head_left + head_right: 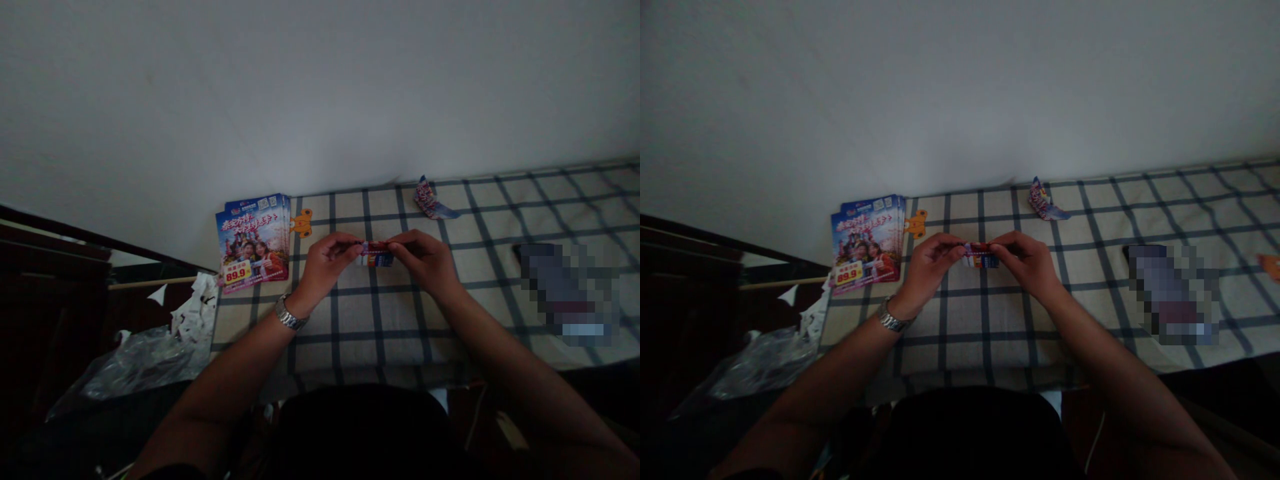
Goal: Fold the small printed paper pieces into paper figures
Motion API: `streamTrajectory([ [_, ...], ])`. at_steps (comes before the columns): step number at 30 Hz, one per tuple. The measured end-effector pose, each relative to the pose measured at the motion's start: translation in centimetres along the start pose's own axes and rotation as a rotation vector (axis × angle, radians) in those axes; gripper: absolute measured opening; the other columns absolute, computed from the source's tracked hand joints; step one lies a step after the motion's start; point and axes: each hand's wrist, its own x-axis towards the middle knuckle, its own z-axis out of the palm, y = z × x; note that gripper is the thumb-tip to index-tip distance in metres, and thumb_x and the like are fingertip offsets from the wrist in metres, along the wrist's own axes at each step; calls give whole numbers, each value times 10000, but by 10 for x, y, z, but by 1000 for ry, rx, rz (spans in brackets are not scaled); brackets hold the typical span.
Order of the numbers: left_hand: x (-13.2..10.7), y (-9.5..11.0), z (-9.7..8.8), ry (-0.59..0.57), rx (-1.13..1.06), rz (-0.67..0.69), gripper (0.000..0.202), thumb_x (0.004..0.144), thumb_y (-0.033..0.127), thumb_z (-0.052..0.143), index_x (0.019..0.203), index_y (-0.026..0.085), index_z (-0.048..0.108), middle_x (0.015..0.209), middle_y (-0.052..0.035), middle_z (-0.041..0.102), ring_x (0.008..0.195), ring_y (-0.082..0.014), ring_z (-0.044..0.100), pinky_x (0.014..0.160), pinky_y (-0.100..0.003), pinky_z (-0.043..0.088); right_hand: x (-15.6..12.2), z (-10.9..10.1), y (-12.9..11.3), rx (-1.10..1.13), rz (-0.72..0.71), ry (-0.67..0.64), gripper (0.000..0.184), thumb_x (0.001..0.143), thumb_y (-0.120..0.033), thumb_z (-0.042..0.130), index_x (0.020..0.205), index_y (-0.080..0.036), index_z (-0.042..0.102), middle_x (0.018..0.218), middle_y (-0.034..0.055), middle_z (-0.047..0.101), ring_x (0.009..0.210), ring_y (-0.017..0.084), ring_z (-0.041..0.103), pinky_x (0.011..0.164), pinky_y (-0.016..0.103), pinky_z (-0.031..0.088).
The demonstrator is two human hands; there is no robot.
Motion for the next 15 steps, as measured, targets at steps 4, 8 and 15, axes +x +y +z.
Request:
streamTrajectory([
  [4,1,0,0,16,-17,18,174,898,349,819,955,204,741,956,-34,768,898,-147,720,839,-283,588,0,-1,-3,-36,-35,-5,243,955,-472,733,984,-236,785,925,53,816,816,209,771,724,325,623],
  [8,1,-2,-1,12,-51,32,166,894,345,823,945,212,738,946,-23,764,894,-139,715,843,-279,582,0,-1,-5,-66,-57,-4,250,957,-482,727,973,-239,785,920,51,817,804,202,771,716,315,623],
  [15,-1,0,0,22,-41,-30,213,897,399,814,945,206,737,961,-34,766,912,-152,709,867,-299,576,-1,0,-1,-67,14,-12,284,947,-534,717,975,-259,785,947,60,812,855,241,769,767,376,629],
])
